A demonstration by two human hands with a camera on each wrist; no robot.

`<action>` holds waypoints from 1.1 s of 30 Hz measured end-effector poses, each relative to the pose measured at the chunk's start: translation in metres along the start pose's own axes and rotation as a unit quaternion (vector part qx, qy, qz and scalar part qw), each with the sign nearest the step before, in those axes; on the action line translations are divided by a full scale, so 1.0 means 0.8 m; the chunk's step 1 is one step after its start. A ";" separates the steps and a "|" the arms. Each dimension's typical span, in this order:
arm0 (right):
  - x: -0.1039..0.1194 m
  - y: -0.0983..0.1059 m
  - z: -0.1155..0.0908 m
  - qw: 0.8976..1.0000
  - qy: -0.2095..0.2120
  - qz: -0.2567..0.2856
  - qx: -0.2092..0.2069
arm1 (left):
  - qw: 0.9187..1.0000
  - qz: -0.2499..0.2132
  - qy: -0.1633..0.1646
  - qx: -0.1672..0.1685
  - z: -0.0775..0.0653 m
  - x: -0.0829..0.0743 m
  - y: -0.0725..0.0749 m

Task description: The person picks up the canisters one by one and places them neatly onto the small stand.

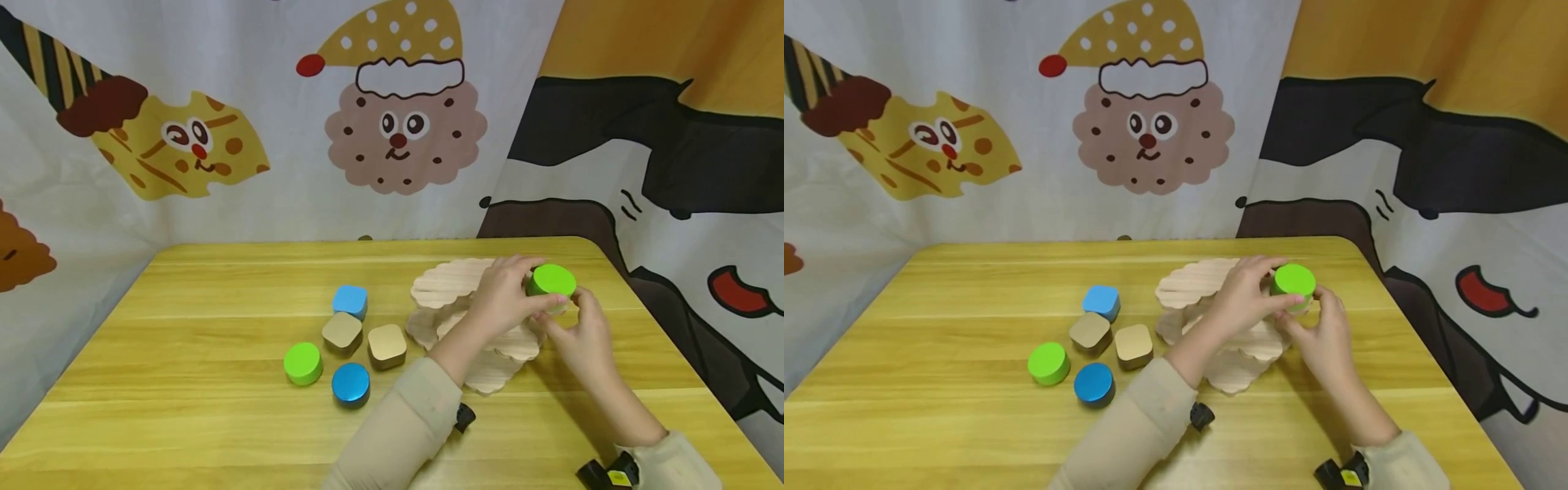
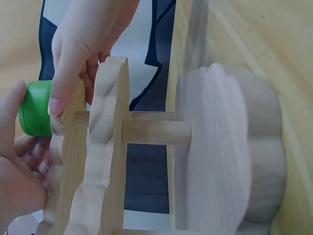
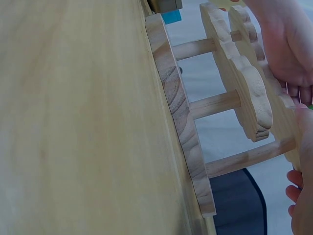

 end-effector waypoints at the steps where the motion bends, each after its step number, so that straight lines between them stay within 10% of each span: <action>1: 0.000 0.000 0.000 1.000 0.001 -0.001 0.000 | 1.000 0.005 -0.002 0.001 0.000 0.000 -0.001; 13: 0.001 0.000 0.000 1.000 -0.006 -0.004 0.006 | 1.000 0.021 -0.001 0.012 0.000 -0.001 -0.001; 33: 0.003 0.002 0.000 1.000 0.002 0.004 0.002 | 0.994 -0.106 0.023 -0.024 -0.017 -0.005 0.036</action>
Point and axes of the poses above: each hand's wrist, its own z-axis towards the middle knuckle, its own y-axis out of the back of the hand, x = y × z, the point moved 7 cm from there along z, towards the middle knuckle, and after that the axes turned 10 degrees about -x, right-handed, at the moved point
